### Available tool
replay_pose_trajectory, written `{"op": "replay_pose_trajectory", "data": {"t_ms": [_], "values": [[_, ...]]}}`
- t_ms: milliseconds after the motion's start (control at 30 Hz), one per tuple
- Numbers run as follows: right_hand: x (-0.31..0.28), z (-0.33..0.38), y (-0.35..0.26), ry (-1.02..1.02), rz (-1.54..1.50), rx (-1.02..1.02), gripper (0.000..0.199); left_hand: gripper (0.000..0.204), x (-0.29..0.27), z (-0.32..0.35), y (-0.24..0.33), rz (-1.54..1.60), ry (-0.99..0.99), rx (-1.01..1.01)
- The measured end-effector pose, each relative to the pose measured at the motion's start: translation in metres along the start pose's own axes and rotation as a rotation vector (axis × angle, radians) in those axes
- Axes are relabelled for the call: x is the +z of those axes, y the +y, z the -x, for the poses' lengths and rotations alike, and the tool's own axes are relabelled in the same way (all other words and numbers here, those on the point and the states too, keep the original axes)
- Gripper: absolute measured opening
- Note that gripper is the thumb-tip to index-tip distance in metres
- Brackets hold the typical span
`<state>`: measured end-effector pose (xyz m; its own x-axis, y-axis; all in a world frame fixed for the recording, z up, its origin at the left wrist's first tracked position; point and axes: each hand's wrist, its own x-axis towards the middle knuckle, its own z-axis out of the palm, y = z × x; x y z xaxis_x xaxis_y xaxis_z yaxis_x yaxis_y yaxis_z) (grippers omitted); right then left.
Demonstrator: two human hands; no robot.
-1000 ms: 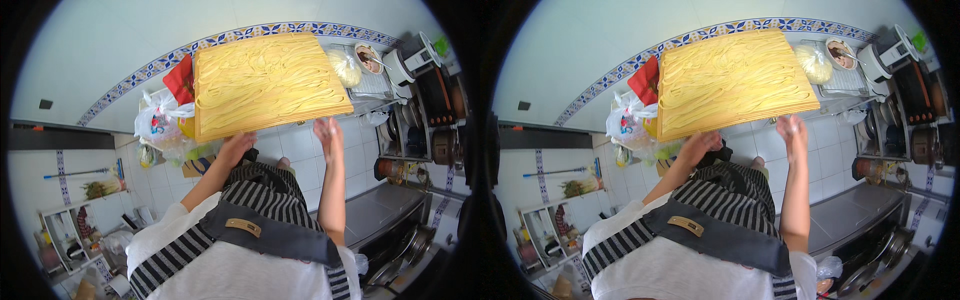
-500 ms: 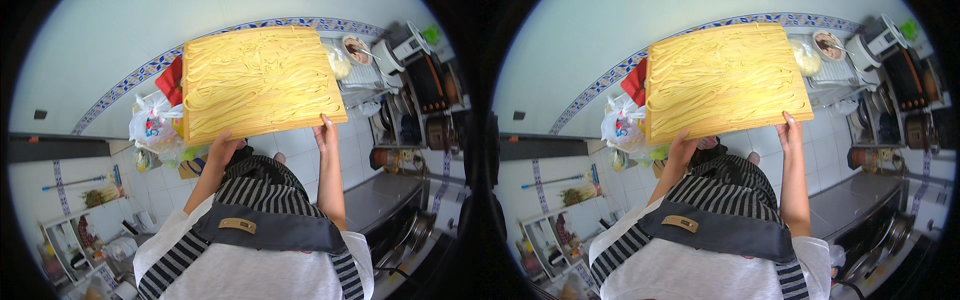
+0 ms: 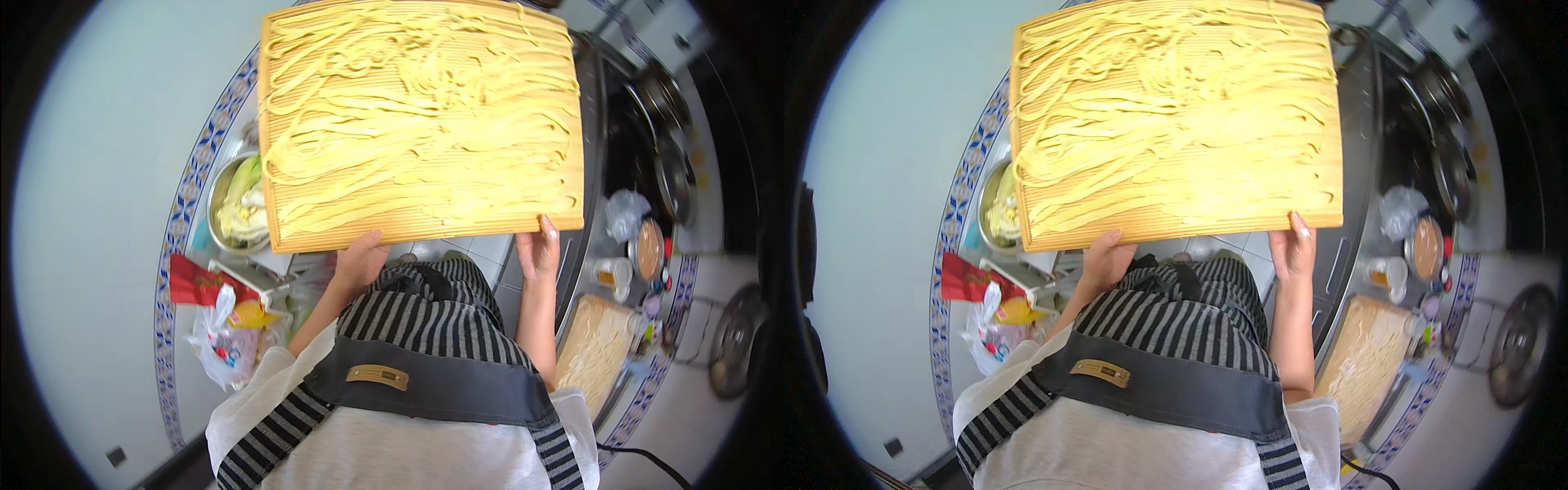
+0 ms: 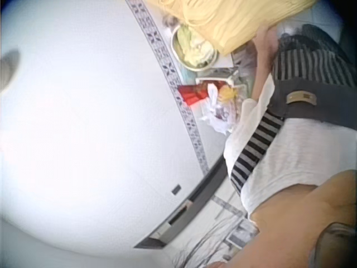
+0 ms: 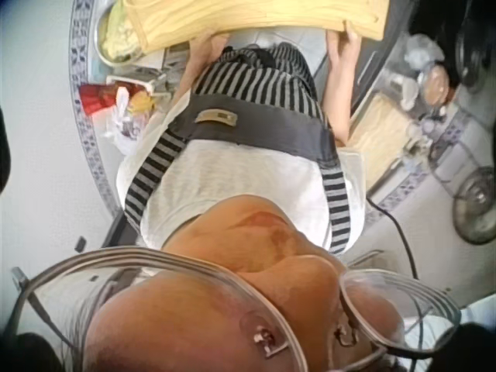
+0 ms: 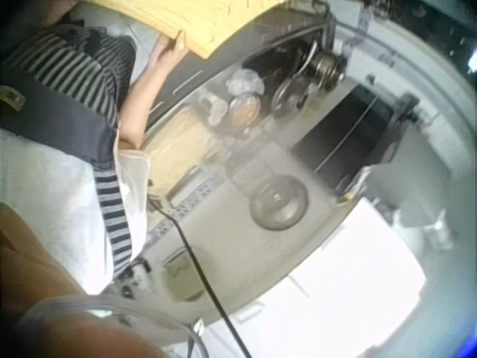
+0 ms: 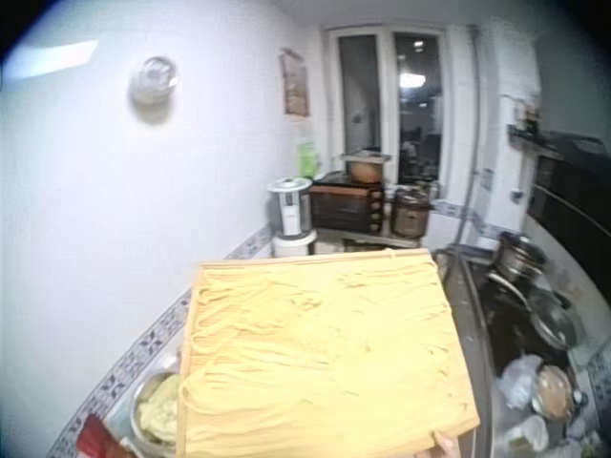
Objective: The person portions hand-pulled noodles from a wooden board into small plastic bags, ties each bag, and places it aside. The person also briefly lifts and shakes the board to loosen noodles before continuing to fill and tie additional bags.
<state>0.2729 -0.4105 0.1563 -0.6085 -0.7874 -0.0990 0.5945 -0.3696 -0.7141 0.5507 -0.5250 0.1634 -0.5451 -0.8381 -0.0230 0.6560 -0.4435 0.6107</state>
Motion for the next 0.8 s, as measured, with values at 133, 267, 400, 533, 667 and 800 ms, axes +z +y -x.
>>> {"op": "replay_pose_trajectory", "data": {"t_ms": [133, 267, 400, 533, 667, 800], "values": [[-0.051, 0.064, -0.044, 0.125, 0.052, -0.031, 0.058, 0.063, 0.026, -0.017, -0.043, 0.036, -0.148, -0.247], [-0.127, 0.13, -0.093, 0.301, 0.568, 0.128, 0.057, 0.059, 0.05, -0.031, -0.083, -0.015, -0.16, -0.385], [-0.227, 0.181, -0.142, 0.349, 0.802, 0.093, 0.034, 0.06, 0.081, -0.028, -0.117, -0.014, -0.15, -0.438], [-0.338, 0.238, -0.204, 0.844, 1.037, -0.047, 0.028, 0.059, 0.119, 0.001, -0.178, -0.019, -0.124, -0.431], [-0.406, 0.23, -0.242, 0.989, 1.075, -0.124, 0.017, 0.057, 0.143, 0.011, -0.197, -0.103, -0.014, -0.34], [-0.465, 0.162, -0.296, 0.914, 1.5, -0.304, 0.017, 0.053, 0.166, 0.028, -0.216, -0.2, 0.087, -0.289]]}}
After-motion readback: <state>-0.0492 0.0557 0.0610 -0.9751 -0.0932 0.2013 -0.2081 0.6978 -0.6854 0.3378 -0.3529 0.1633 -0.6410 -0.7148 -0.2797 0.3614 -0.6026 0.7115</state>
